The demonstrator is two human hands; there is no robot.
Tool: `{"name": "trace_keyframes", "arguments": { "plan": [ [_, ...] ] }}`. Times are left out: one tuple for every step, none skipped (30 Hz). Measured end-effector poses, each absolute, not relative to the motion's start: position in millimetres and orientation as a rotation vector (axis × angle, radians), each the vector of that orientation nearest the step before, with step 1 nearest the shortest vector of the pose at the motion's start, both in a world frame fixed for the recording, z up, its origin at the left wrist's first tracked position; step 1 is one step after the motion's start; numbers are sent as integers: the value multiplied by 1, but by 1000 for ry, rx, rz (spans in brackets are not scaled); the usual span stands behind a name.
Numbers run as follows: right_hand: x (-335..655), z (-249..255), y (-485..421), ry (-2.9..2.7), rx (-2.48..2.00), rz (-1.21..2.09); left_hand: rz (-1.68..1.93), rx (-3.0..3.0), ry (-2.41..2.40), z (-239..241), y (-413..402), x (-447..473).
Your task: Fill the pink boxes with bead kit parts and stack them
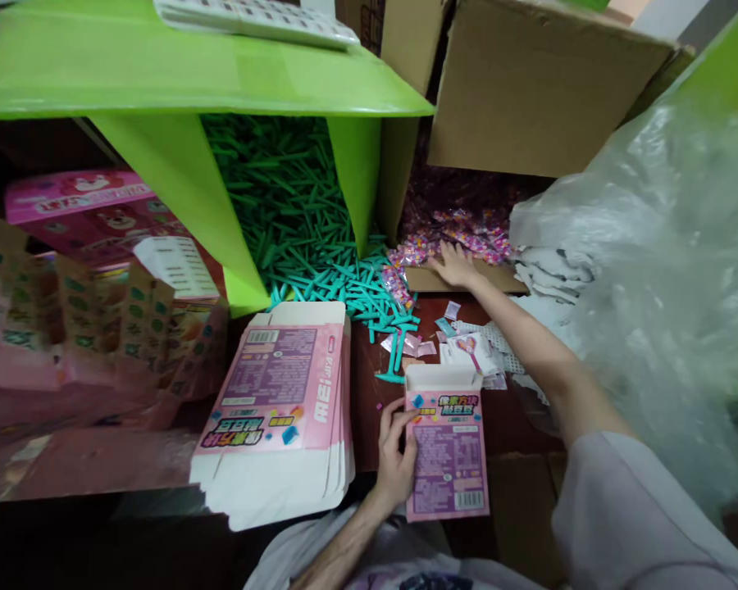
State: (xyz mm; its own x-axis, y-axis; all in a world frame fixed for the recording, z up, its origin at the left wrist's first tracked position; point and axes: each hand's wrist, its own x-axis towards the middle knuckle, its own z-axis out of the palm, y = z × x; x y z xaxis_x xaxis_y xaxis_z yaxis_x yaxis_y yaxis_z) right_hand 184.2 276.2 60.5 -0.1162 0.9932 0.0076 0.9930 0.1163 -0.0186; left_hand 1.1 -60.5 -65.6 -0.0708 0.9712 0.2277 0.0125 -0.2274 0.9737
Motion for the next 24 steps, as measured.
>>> {"name": "trace_keyframes", "arguments": {
  "plan": [
    [179, 48, 281, -2348, -2116, 49, 1426, 1339, 1143, -65, -61, 1],
    [177, 35, 284, -2359, -2147, 65, 1419, 1332, 1139, -64, -61, 1],
    [178, 24, 284, -2363, -2156, 60, 1412, 1325, 1133, -64, -61, 0],
    [181, 16, 284, -2364, -2148, 45, 1407, 1316, 1129, -64, -61, 0],
    [184, 12, 283, -2368, -2140, 33, 1405, 1306, 1124, -64, -62, 0],
    [187, 12, 282, -2384, -2141, 30, 1406, 1298, 1121, -64, -62, 0],
    [188, 15, 281, -2406, -2158, 33, 1410, 1291, 1119, -64, -62, 1],
    [186, 22, 281, -2419, -2178, 21, 1414, 1285, 1116, -64, -62, 1],
    [180, 30, 281, -2419, -2186, -12, 1418, 1279, 1115, -64, -62, 2],
    [172, 39, 280, -2411, -2160, -72, 1421, 1273, 1112, -65, -62, 2],
    [160, 47, 280, -2397, -2096, -155, 1425, 1270, 1108, -65, -62, 3],
    [146, 53, 280, -2377, -2007, -245, 1429, 1267, 1103, -65, -62, 4],
    [131, 58, 279, -2361, -1910, -318, 1433, 1264, 1097, -65, -62, 4],
    [116, 60, 279, -2360, -1828, -359, 1439, 1263, 1092, -65, -62, 5],
    [101, 60, 278, -2377, -1776, -364, 1444, 1264, 1090, -64, -62, 5],
    [88, 58, 278, -2392, -1761, -344, 1449, 1266, 1090, -64, -63, 5],
    [79, 54, 279, -2399, -1772, -309, 1453, 1269, 1092, -64, -63, 5],
    [72, 50, 279, -2404, -1781, -275, 1455, 1272, 1096, -63, -63, 5],
    [69, 45, 280, -2403, -1784, -252, 1457, 1274, 1098, -63, -63, 5],
    [68, 41, 282, -2384, -1783, -251, 1454, 1277, 1096, -63, -63, 5],
    [71, 37, 283, -2347, -1783, -268, 1451, 1280, 1091, -63, -63, 5],
    [75, 33, 285, -2299, -1785, -295, 1449, 1285, 1085, -63, -63, 5],
    [80, 30, 288, -2255, -1793, -320, 1448, 1291, 1079, -64, -63, 5],
    [85, 28, 290, -2218, -1814, -333, 1451, 1298, 1073, -65, -63, 5]
  ]
}}
